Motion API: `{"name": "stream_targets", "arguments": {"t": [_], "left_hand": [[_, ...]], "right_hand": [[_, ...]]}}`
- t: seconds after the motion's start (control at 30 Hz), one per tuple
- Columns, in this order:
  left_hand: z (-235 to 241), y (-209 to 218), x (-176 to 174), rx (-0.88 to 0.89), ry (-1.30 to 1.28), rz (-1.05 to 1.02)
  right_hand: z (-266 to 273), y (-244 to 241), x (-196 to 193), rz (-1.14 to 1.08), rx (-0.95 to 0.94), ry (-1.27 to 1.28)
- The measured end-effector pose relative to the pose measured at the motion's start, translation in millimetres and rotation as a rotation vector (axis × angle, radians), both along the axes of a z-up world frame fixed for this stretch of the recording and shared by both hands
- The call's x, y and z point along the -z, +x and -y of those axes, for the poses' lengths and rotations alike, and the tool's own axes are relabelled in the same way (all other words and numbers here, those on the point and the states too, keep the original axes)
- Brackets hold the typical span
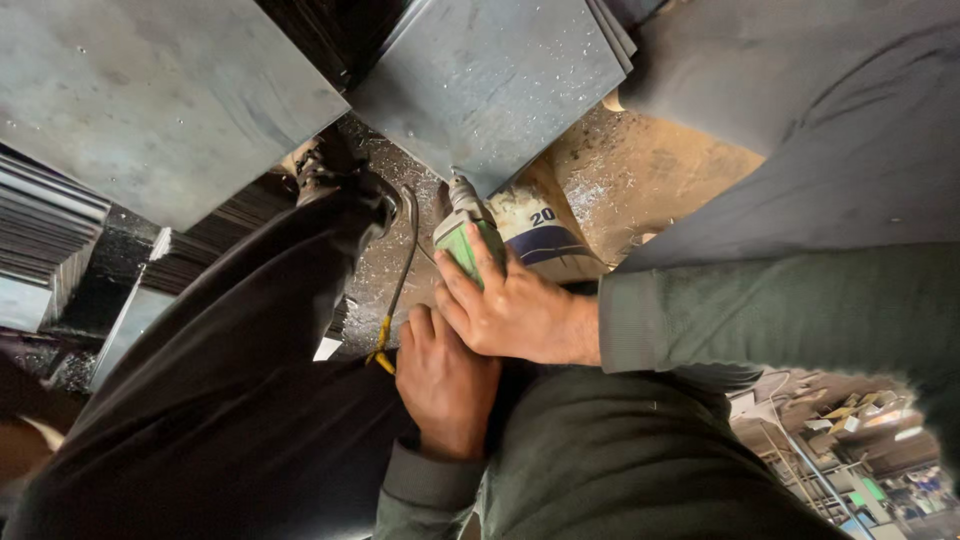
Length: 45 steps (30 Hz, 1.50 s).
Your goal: The person drills holes into small square metal plates using a handheld electric drill, handling the plates one by one from a stack and placing them into another stack after drilling.
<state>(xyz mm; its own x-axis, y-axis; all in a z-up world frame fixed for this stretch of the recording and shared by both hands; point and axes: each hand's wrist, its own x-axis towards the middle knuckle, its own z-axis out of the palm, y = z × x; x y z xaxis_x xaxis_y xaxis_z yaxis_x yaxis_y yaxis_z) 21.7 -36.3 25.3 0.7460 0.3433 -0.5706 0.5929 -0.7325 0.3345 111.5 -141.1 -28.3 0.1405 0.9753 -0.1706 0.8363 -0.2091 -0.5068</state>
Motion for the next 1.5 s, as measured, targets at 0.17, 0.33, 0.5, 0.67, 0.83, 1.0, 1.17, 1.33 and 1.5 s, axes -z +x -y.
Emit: {"name": "stream_targets", "arguments": {"t": [0.17,0.33,0.5,0.67,0.83,1.0,1.17,1.33,1.5], "left_hand": [[1.1,-2.7,2.1,0.015,0.01,-0.066],[1.3,-1.8,3.9,0.016,0.019,-0.083],[-1.5,3.1,3.3,0.04,0.0,-0.089],[0.7,10.7,2.6,0.029,0.106,0.013],[3.7,14.1,0.3,0.046,0.113,-0.106],[2.7,14.0,2.4,0.103,0.119,-0.14],[1.6,9.7,6.5,0.073,0.114,-0.113],[2.2,6.6,8.5,0.038,0.1,-0.147],[1.6,8.7,9.8,0.027,0.081,-0.154]], "right_hand": [[1.7,-2.5,0.4,-0.017,0.012,-0.004],[1.0,-4.3,1.5,0.004,0.017,-0.005],[-0.9,-2.7,3.9,-0.03,0.009,0.023],[-1.7,2.7,8.6,-0.045,0.034,0.094],[2.1,7.7,7.8,-0.022,0.009,0.104],[3.3,11.8,10.0,-0.017,-0.005,0.127],[1.1,9.1,11.7,-0.009,-0.018,0.113],[0.0,9.5,11.4,-0.033,-0.018,0.109],[-0.7,14.2,12.9,-0.032,-0.042,0.103]]}}
